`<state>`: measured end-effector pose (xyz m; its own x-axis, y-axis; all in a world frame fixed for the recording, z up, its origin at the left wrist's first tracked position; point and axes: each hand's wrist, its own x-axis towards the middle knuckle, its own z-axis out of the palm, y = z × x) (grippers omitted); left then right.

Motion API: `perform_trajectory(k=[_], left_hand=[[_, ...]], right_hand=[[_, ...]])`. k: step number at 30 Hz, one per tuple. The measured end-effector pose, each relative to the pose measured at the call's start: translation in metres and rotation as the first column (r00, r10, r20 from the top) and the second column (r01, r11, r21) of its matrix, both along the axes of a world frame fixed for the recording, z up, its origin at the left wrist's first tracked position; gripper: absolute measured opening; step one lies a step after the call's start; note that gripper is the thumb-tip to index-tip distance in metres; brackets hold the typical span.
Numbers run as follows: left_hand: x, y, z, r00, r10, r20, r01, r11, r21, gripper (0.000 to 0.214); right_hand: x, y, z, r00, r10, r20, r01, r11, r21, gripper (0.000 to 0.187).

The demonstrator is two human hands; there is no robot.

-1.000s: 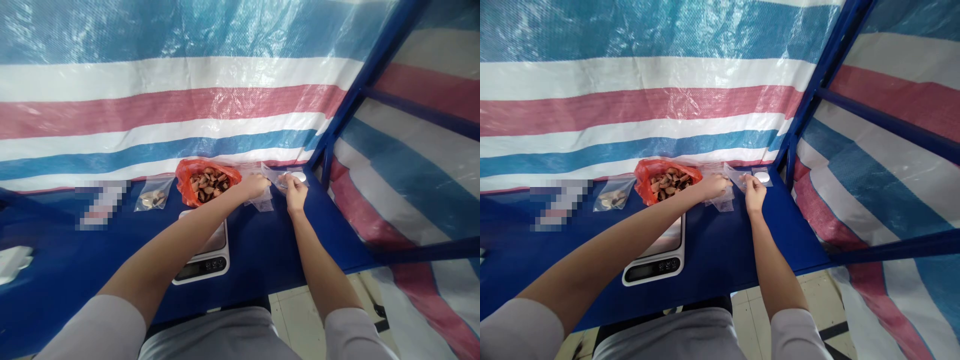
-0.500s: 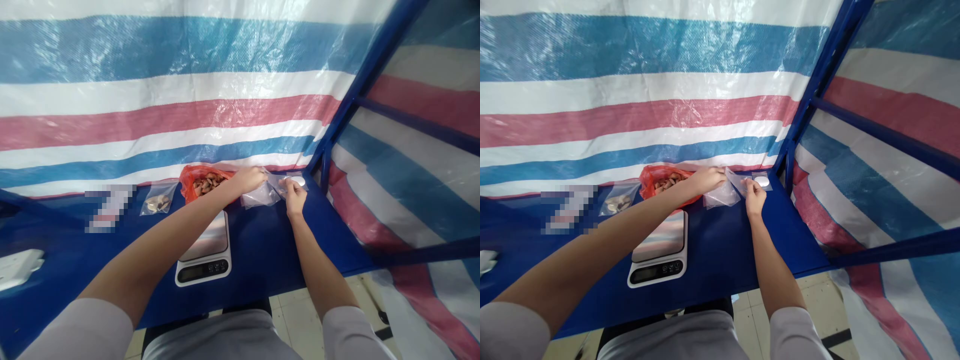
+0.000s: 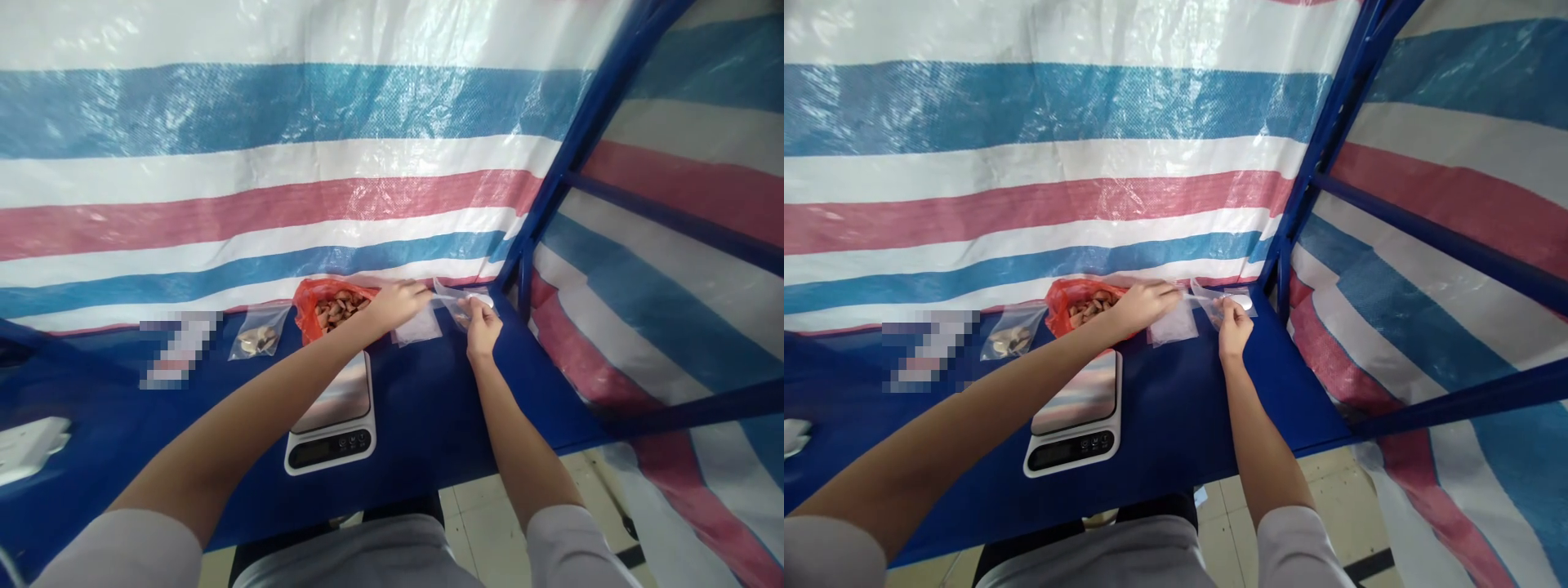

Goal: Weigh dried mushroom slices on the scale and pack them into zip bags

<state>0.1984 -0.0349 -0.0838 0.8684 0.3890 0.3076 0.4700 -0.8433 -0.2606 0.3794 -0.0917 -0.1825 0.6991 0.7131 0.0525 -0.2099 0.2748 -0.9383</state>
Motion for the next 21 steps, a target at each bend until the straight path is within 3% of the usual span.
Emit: perform_trajectory(k=[3,6,11,16,21], left_hand=[[-0.011,-0.007,-0.018,0.978,-0.031,-0.207,0.014,0.996,-0.086,0.022],[-0.016,-0.012,-0.024,0.940,-0.054,-0.336,0.000,0.987,-0.158,0.022],[-0.007,-0.022,-0.018,0.960,-0.040,-0.277,-0.010,0.985,-0.173,0.030],[0.010,-0.032,-0.017,0.987,0.120,-0.106,-0.138,0.974,-0.180,0.035],[0.026,-0.042,-0.030,0.919,0.313,-0.240,-0.383,0.853,-0.354,0.058]], right_hand=[[-0.001,-0.001,0.000,1.000,0.018,0.021,-0.018,1.000,-0.006,0.040],[-0.002,-0.001,0.000,0.998,0.044,0.045,-0.044,0.999,-0.004,0.040],[-0.002,-0.001,-0.001,0.996,0.048,0.075,-0.048,0.999,0.000,0.040],[-0.001,-0.001,-0.001,0.995,0.037,0.098,-0.037,0.999,-0.004,0.041],[-0.002,-0.001,-0.002,0.994,0.046,0.100,-0.046,0.999,0.004,0.040]])
